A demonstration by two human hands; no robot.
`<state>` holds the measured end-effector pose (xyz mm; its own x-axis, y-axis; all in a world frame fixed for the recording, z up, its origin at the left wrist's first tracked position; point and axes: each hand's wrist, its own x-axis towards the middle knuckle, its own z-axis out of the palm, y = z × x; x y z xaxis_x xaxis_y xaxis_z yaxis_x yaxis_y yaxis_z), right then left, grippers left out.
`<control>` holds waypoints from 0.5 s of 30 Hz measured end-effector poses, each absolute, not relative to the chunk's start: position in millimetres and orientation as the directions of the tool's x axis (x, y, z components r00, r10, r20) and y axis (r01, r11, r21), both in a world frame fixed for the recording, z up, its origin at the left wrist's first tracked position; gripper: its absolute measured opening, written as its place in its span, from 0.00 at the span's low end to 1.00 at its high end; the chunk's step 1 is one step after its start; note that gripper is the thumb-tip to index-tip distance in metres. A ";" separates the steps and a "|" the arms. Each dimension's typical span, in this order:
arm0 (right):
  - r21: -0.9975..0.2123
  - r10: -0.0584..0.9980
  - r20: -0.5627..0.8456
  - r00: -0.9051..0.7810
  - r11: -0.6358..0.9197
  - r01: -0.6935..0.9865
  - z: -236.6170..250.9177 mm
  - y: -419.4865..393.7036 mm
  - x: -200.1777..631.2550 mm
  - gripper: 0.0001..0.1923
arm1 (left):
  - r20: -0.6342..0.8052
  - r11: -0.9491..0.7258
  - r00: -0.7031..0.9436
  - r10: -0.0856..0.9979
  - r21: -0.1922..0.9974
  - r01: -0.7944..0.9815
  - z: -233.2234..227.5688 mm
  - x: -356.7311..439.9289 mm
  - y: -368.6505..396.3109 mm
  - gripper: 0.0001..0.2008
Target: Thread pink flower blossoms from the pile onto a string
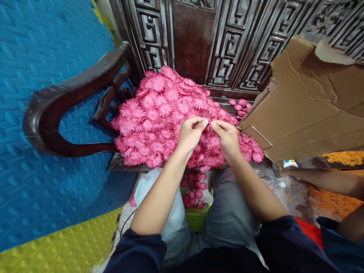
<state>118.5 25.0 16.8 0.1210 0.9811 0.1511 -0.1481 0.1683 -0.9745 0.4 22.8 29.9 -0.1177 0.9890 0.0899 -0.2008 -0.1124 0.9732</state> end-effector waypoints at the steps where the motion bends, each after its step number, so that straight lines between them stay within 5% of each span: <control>1: -0.973 0.988 0.117 0.103 0.135 -0.188 15.2 26.2 119.0 0.11 | 0.080 -0.104 -0.116 0.990 0.970 -0.219 29.6 0.6 22.7 0.03; 8: -0.953 0.990 -0.065 -0.123 -0.098 -0.286 4.8 32.6 122.9 0.15 | -0.012 -0.022 -0.101 0.995 0.941 -0.337 29.8 4.1 23.3 0.02; 11: -0.957 0.998 -0.048 -0.036 -0.056 -0.285 3.1 32.3 119.9 0.15 | -0.062 0.023 -0.101 0.993 0.936 -0.350 28.9 7.7 21.9 0.06; 15: -0.956 0.995 0.049 0.091 0.073 -0.283 5.4 30.7 113.4 0.14 | 0.040 -0.088 -0.156 0.987 0.946 -0.311 26.6 8.2 23.1 0.08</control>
